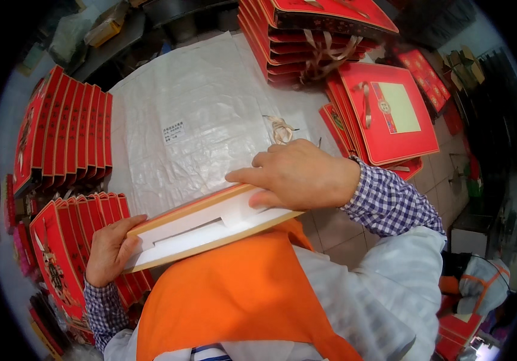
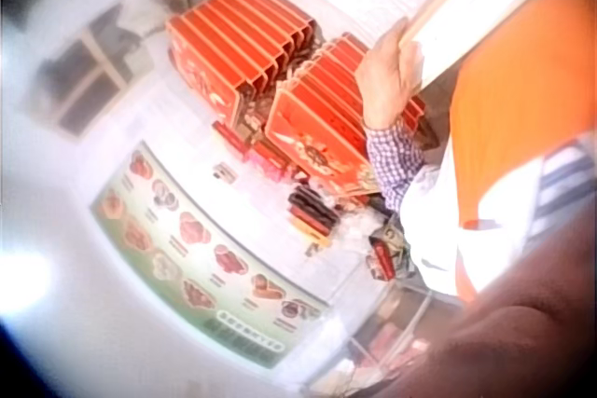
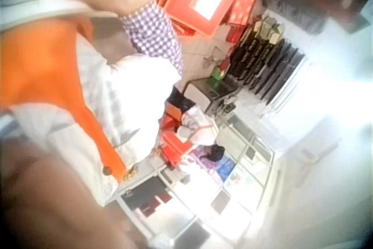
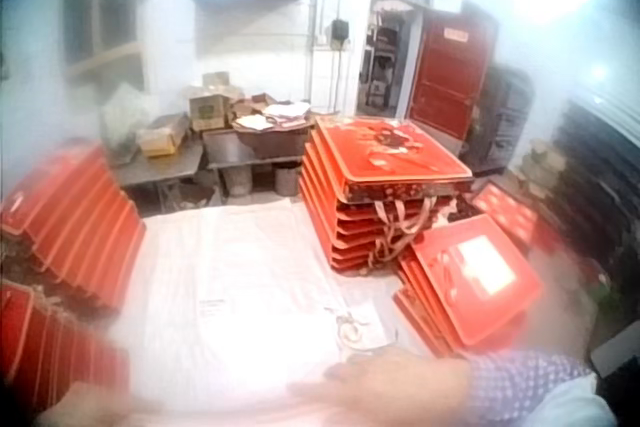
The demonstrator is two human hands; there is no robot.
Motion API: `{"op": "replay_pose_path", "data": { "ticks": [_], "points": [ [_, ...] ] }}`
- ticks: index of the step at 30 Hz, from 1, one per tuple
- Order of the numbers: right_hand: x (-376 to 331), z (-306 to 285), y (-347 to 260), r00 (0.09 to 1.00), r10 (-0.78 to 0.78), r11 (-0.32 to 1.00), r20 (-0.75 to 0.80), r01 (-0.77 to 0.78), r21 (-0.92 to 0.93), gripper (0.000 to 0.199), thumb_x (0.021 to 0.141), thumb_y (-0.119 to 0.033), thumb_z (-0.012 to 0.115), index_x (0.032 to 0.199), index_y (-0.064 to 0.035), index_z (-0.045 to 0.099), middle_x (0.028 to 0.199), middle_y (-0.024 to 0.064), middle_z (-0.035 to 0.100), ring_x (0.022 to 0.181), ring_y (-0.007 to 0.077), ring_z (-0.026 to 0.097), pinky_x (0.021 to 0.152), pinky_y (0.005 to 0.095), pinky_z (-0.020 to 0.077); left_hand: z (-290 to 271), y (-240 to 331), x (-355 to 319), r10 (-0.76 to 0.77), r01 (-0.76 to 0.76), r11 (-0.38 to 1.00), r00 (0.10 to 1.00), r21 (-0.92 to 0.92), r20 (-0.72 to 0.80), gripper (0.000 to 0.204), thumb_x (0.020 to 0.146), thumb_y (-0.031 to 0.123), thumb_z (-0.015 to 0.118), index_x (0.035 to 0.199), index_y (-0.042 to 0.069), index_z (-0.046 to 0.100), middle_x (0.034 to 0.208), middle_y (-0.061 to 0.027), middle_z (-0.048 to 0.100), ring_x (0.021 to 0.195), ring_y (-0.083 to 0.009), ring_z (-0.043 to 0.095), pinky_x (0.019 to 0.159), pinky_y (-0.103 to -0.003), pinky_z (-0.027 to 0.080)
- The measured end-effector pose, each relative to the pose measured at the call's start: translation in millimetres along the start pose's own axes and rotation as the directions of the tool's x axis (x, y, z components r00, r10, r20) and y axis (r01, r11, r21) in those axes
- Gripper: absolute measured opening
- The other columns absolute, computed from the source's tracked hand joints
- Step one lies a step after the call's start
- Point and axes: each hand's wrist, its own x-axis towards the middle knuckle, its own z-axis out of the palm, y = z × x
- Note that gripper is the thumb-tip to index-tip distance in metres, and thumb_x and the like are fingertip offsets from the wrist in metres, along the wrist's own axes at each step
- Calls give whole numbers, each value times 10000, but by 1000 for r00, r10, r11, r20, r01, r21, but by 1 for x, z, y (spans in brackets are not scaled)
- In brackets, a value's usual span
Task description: The person assembles red gift boxes by inserting inner trays, folding flaps, and attaching ribbons. They repeatedly pick up flat red boxes, insert a white tray, fold the sides, and tie a ribbon before stacking the finished boxes.
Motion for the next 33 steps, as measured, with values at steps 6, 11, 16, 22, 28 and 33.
{"op": "replay_pose_path", "data": {
  "ticks": [6, 11, 16, 22, 28, 33],
  "points": [
    [2, -2, -1, 997, 7, 997, 81, -13, 81, 425, 968, -374, 480, 1303, -118, 534, 922, 164, 654, 858, 347, 647, 715, 464, 515, 3, 3, -3, 22, -21, 997, 1000, 76, -15, 386, 850, 241, 611, 1155, 7, 646, 1016, -210, 675, 913, -351, 676, 797, -389, 531],
    [1, -6, -3, 991, 18, 996, 132, -30, 87, 428, 976, -391, 454, 1300, -124, 536, 908, 167, 654, 828, 354, 649, 700, 469, 514, 7, 6, -5, 29, -23, 992, 998, 125, -48, 378, 826, 208, 634, 1151, 17, 649, 1032, -208, 670, 925, -363, 668, 803, -394, 532],
    [3, -6, -7, 986, 36, 999, 165, -37, 5, 432, 977, -402, 446, 1322, -156, 532, 896, 156, 656, 818, 354, 651, 696, 466, 518, 12, 6, -9, 37, -24, 988, 996, 151, -84, 379, 822, 236, 653, 1139, 29, 656, 1051, -192, 673, 934, -354, 667, 808, -396, 533],
    [4, 0, -11, 999, 19, 995, 48, -14, -98, 446, 935, -404, 529, 1315, -170, 545, 871, 129, 649, 797, 300, 659, 631, 420, 530, 18, 2, -11, 42, -7, 975, 987, 221, -156, 380, 817, 273, 680, 1121, 45, 665, 1058, -167, 676, 911, -332, 668, 779, -403, 532],
    [5, 2, -11, 996, -25, 977, -82, 7, -213, 468, 911, -410, 565, 1304, -156, 549, 824, 117, 637, 748, 295, 648, 615, 413, 527, 19, 2, -10, 57, -15, 967, 986, 255, -157, 398, 813, 282, 675, 1125, 37, 655, 1053, -168, 675, 910, -335, 666, 774, -407, 531],
    [-3, -4, -4, 993, 28, 1000, 111, -26, -16, 517, 902, -420, 573, 1323, -123, 528, 885, 137, 644, 796, 316, 645, 647, 435, 521, 9, 10, -13, 6, -5, 994, 1000, 113, -7, 467, 862, 333, 586, 1189, 2, 623, 1070, -220, 666, 953, -377, 660, 835, -410, 517]
  ]
}}
